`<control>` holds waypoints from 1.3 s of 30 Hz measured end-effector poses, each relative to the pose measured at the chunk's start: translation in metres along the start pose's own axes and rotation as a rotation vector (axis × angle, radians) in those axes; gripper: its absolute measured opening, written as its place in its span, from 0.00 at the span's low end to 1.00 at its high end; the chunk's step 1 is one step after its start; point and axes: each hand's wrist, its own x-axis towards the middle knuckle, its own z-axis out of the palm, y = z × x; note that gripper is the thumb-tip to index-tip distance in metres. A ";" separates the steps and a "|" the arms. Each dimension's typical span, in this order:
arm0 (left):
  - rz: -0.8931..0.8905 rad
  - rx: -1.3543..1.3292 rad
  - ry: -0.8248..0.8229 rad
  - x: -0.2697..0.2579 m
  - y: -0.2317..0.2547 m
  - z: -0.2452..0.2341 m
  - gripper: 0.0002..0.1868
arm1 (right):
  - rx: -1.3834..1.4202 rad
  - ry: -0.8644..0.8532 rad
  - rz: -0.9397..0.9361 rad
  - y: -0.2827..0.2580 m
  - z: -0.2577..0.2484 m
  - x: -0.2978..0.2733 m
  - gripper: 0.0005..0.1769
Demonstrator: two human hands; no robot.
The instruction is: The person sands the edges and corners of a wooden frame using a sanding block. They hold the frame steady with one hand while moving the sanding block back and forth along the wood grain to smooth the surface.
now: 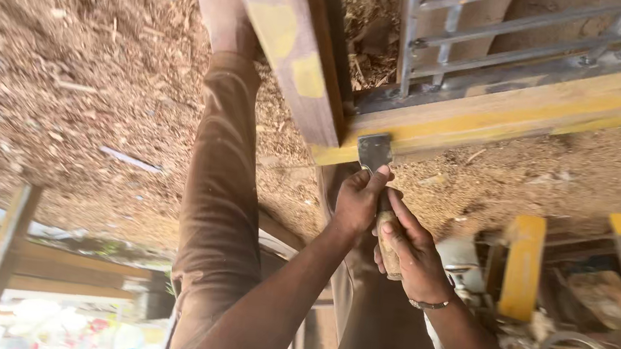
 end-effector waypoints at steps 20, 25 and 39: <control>-0.085 0.156 0.210 -0.004 0.020 0.011 0.24 | -0.056 0.112 0.361 -0.050 0.018 0.005 0.34; -0.044 0.182 0.245 -0.009 0.021 0.015 0.26 | -0.102 0.124 0.398 -0.057 0.015 0.004 0.33; -0.188 0.129 0.236 -0.003 0.036 0.013 0.20 | -0.277 0.178 0.406 -0.067 0.041 0.016 0.32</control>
